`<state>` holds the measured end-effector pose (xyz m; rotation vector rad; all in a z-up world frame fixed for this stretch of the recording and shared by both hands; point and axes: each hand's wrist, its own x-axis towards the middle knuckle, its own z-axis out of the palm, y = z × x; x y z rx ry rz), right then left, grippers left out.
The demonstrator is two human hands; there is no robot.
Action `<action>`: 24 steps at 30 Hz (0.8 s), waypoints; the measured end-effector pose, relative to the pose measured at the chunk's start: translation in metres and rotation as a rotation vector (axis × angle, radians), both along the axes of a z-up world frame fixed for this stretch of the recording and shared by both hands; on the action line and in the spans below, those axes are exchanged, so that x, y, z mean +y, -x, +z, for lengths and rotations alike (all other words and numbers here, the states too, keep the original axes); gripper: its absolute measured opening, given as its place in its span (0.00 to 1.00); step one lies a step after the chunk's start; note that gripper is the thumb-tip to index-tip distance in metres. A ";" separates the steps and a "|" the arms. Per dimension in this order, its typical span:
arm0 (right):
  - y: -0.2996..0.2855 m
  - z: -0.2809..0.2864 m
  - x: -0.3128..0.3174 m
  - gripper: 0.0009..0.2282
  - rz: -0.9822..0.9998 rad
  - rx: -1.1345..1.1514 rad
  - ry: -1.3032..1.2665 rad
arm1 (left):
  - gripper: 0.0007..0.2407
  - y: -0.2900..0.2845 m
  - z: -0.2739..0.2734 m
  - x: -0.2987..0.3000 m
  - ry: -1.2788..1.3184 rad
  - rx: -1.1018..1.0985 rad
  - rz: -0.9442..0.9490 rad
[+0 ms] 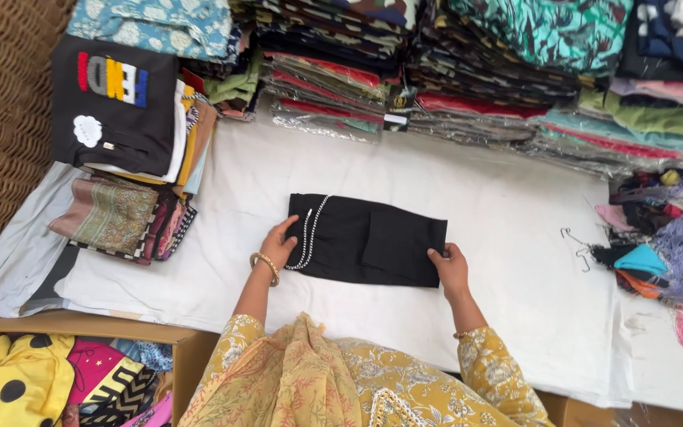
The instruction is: The person folds a black pair of shorts, a gold pair of shorts, a blue patterned pair of shorts, and a yellow polka-dot top on a white table. The person places each folded item into a wicker basket or a cardboard box.
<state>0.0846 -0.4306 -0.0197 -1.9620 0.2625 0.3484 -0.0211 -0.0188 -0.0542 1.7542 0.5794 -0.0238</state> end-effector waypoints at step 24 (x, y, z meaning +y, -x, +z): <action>0.034 0.044 0.153 0.10 0.099 0.112 -0.166 | 0.18 0.002 -0.025 0.016 0.115 0.178 -0.051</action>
